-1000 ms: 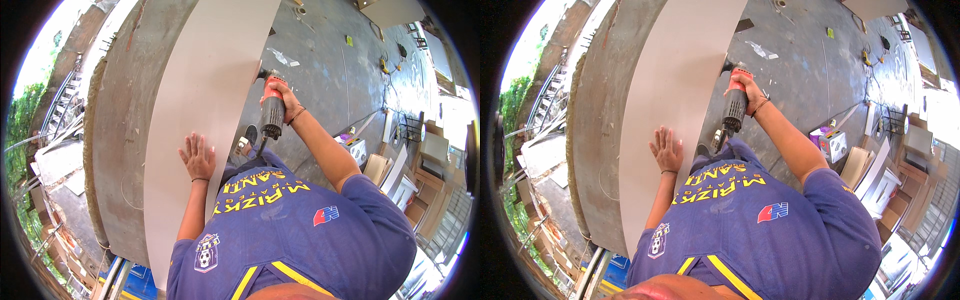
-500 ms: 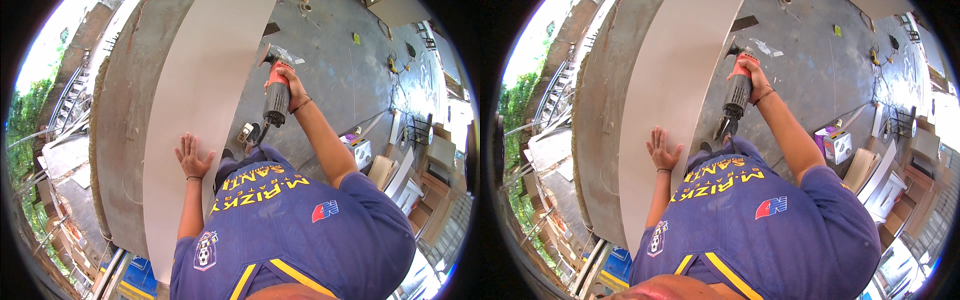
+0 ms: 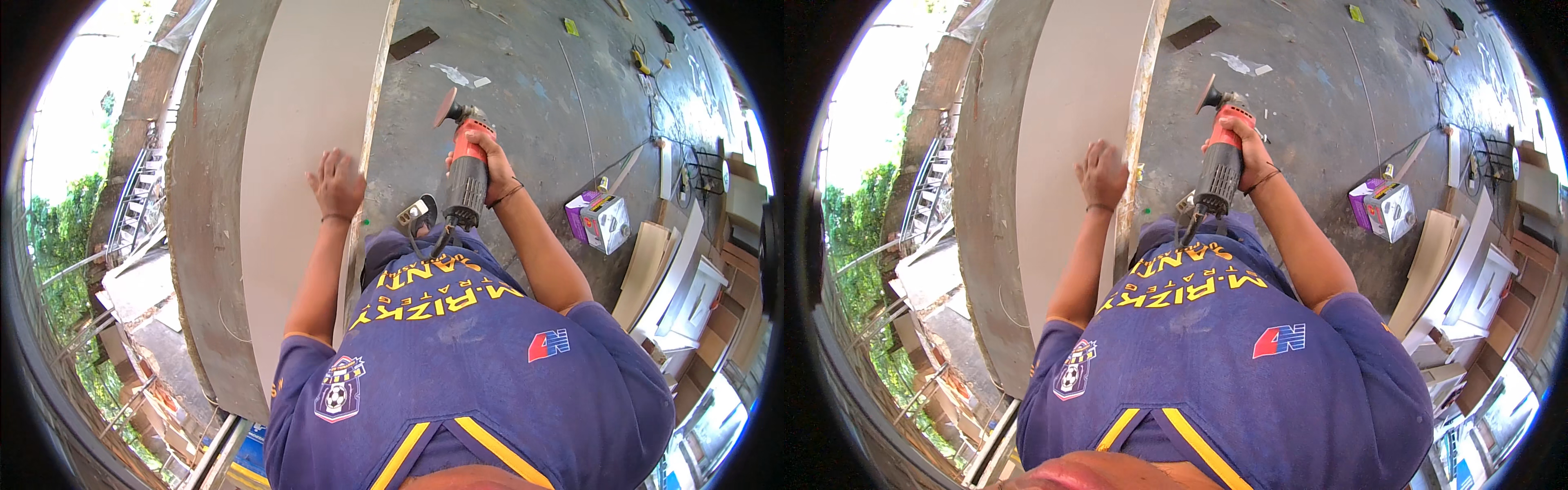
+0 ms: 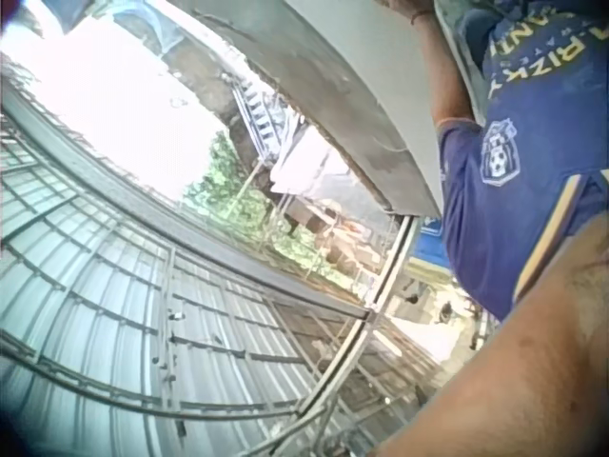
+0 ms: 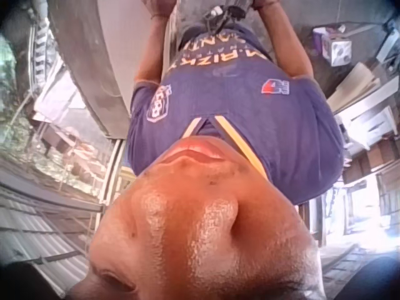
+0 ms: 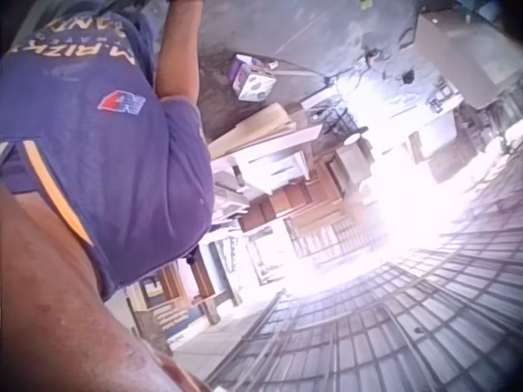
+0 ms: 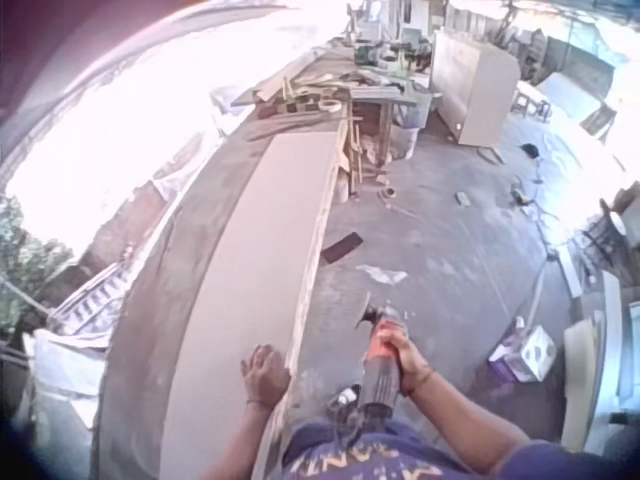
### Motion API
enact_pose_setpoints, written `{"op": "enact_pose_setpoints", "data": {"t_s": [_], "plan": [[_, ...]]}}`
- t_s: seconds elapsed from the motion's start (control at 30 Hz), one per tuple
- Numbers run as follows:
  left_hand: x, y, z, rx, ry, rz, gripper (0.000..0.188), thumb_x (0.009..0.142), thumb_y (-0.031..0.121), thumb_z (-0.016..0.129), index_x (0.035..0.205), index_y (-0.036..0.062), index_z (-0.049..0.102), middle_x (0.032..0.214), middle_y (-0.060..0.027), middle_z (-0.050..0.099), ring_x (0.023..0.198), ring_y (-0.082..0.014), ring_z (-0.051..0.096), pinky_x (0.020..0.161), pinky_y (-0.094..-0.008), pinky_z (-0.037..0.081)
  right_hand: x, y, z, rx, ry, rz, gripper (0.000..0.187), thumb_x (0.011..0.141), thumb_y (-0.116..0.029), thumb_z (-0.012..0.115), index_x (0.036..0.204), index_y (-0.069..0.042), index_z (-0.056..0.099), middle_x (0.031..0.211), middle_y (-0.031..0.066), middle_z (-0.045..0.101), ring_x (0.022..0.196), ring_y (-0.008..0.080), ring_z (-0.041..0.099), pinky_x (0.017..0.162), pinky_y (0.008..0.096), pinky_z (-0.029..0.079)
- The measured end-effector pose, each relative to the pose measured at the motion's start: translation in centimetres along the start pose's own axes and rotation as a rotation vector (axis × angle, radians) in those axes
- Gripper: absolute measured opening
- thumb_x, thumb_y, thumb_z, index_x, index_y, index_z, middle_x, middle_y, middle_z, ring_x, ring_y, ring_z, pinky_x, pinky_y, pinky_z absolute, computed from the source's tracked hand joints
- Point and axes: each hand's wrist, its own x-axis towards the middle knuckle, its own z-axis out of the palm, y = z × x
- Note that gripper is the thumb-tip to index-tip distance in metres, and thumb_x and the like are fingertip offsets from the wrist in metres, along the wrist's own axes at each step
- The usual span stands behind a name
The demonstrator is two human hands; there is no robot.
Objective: The person connects an extension cord and uses an angle grinder to sand the long edge of a white wooden board in a workshop.
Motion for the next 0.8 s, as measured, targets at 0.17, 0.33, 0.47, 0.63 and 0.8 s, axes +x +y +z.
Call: {"op": "enact_pose_setpoints", "data": {"t_s": [0.17,0.33,0.47,0.63,0.8], "plan": [[6.0,2.1,-0.1,0.020,0.075,-0.044,0.025,0.071,0.030,0.067,0.090,0.0146,0.061,0.112,-0.0017,0.054,0.111,-0.0233,0.048,0.094,-0.0480,0.035,-1.9,0.0,-1.3,0.056,0.015,-0.032,0.051,0.075,-0.032,0.066,0.107,0.000,0.042,0.079,0.0151,0.059,0.065,0.0262,0.063,0.057,0.0406,0.056],[6.9,2.4,0.2,0.022,0.135,-0.022,0.019,0.074,0.030,0.065,0.081,0.0125,0.061,0.098,-0.0025,0.056,0.100,-0.0232,0.052,0.087,-0.0403,0.039,-2.8,0.6,-1.7,0.065,0.034,0.000,0.050,0.075,-0.032,0.066,0.105,-0.001,0.043,0.079,0.0152,0.059,0.065,0.0262,0.063,0.061,0.0405,0.056],[6.6,0.6,1.1,-0.183,0.107,-0.005,0.018,0.082,0.028,0.058,0.090,0.0127,0.062,0.112,-0.0024,0.055,0.114,-0.0241,0.047,0.098,-0.0480,0.032,-2.6,1.6,-1.1,0.052,0.015,0.025,0.050,0.074,-0.033,0.066,0.105,-0.001,0.043,0.078,0.0164,0.060,0.064,0.0266,0.063,0.058,0.0408,0.056],[3.6,-5.2,0.4,-0.158,0.135,0.050,0.027,0.089,0.027,0.050,0.111,0.0166,0.060,0.132,-0.0017,0.048,0.129,-0.0233,0.038,0.106,-0.0500,0.026,-1.6,3.8,1.2,-0.013,0.062,0.056,0.054,0.074,-0.036,0.066,0.107,0.000,0.042,0.078,0.0178,0.061,0.062,0.0270,0.063,0.056,0.0417,0.056],[0.4,-8.9,-0.6,-0.049,0.147,-0.100,0.036,0.093,0.029,0.044,0.126,0.0186,0.053,0.141,-0.0027,0.041,0.134,-0.0233,0.031,0.109,-0.0490,0.020,-1.0,6.6,4.3,0.006,0.049,0.288,0.050,0.073,-0.038,0.067,0.097,0.003,0.050,0.076,0.0170,0.060,0.062,0.0285,0.063,0.061,0.0477,0.056]]}}
